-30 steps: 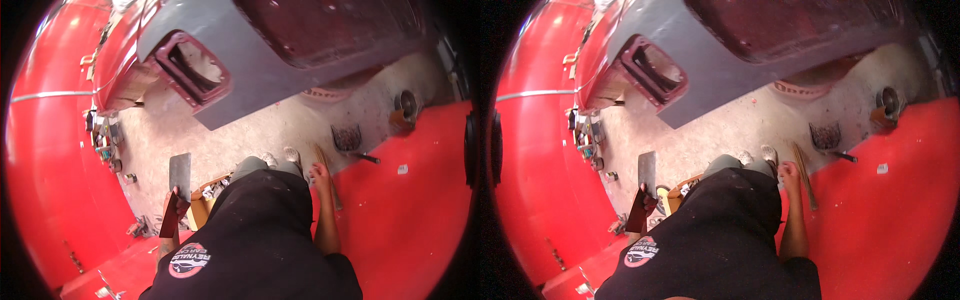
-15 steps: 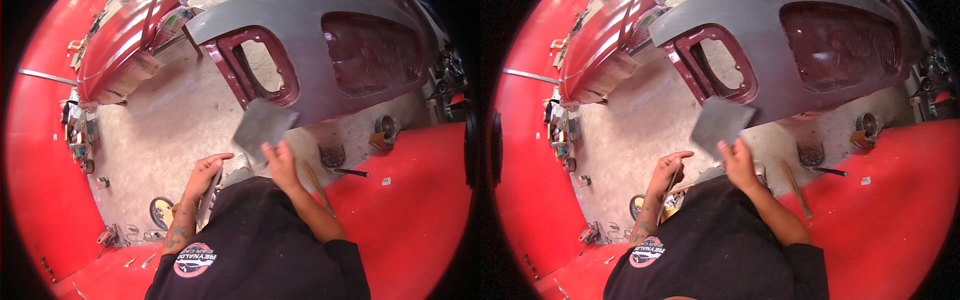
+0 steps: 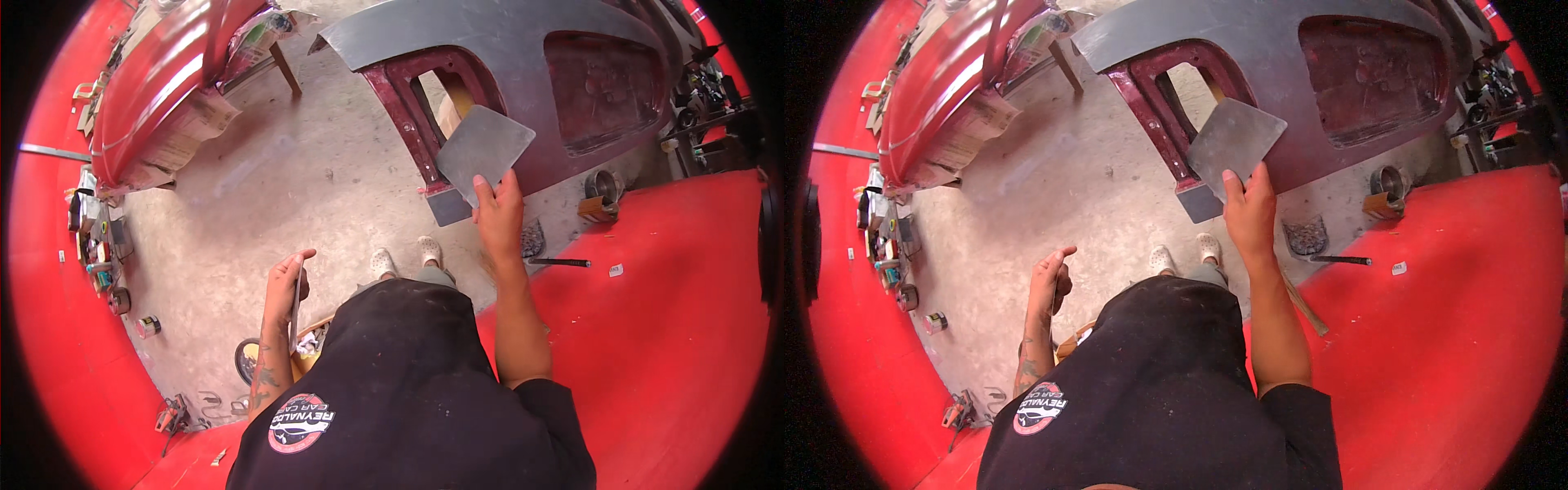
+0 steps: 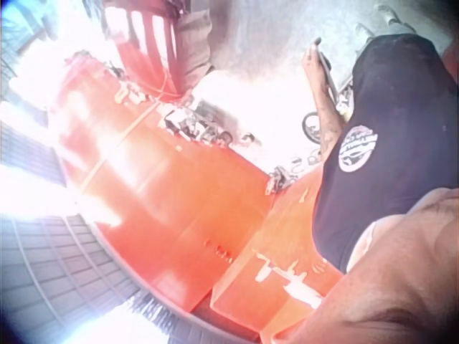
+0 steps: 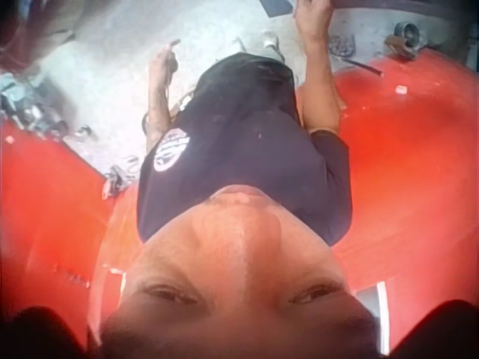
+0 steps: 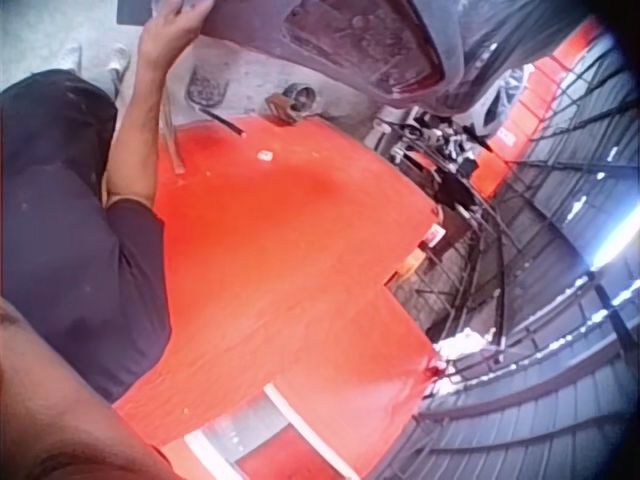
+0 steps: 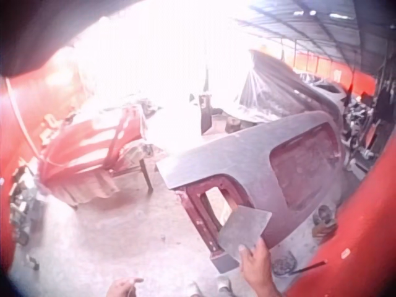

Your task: Cleaning, inspecting, and sanding a car body panel in a service bay.

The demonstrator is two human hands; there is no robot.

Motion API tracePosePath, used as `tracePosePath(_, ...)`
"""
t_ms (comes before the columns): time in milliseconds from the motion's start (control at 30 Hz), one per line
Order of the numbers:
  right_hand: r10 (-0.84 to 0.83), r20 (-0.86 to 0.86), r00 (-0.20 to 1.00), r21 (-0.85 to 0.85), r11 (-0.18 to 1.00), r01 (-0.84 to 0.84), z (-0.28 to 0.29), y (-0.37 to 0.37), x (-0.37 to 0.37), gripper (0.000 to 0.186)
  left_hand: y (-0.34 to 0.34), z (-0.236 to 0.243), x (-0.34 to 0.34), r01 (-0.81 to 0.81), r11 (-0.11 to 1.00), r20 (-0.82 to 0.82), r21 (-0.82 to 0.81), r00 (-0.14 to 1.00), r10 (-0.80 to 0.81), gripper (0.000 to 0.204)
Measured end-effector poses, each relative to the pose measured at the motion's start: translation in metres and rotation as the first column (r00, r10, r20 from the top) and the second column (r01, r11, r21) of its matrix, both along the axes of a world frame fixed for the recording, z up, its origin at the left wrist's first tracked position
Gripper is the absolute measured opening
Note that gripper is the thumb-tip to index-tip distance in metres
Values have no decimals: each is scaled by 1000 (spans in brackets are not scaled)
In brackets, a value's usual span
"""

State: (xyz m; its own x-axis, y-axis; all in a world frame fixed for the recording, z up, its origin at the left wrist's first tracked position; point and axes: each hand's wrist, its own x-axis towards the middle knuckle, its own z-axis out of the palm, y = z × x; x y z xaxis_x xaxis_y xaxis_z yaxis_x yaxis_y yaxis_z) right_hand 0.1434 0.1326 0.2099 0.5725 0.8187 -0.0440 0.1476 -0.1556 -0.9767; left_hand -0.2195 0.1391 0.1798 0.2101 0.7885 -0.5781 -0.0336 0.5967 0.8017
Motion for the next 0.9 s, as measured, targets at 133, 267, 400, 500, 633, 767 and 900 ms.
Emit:
tracePosePath(133,16,148,989,-163,987,8,-5,15,12,24,-3,-4,6,-2,1000,34,17,999,1,37)
tracePosePath(267,51,167,985,-43,998,-45,-17,12,12,18,-9,-5,13,-21,1000,5,11,1000,21,37)
tracePosePath(400,10,96,995,-42,999,-6,9,18,8,26,-15,-4,19,-100,995,20,3,995,100,36)
tracePosePath(500,64,271,961,-110,993,-35,8,16,15,26,-17,-4,26,-107,994,24,7,994,107,36)
tracePosePath(633,92,146,985,80,991,-105,-11,13,21,25,-18,-3,33,-122,993,14,10,993,121,36)
tracePosePath(767,71,411,909,-36,997,-62,19,25,30,25,-16,7,50,-89,996,0,17,996,89,36)
tracePosePath(900,174,322,931,-55,985,-165,21,17,31,26,-14,1,49,-43,998,-14,35,999,43,35)
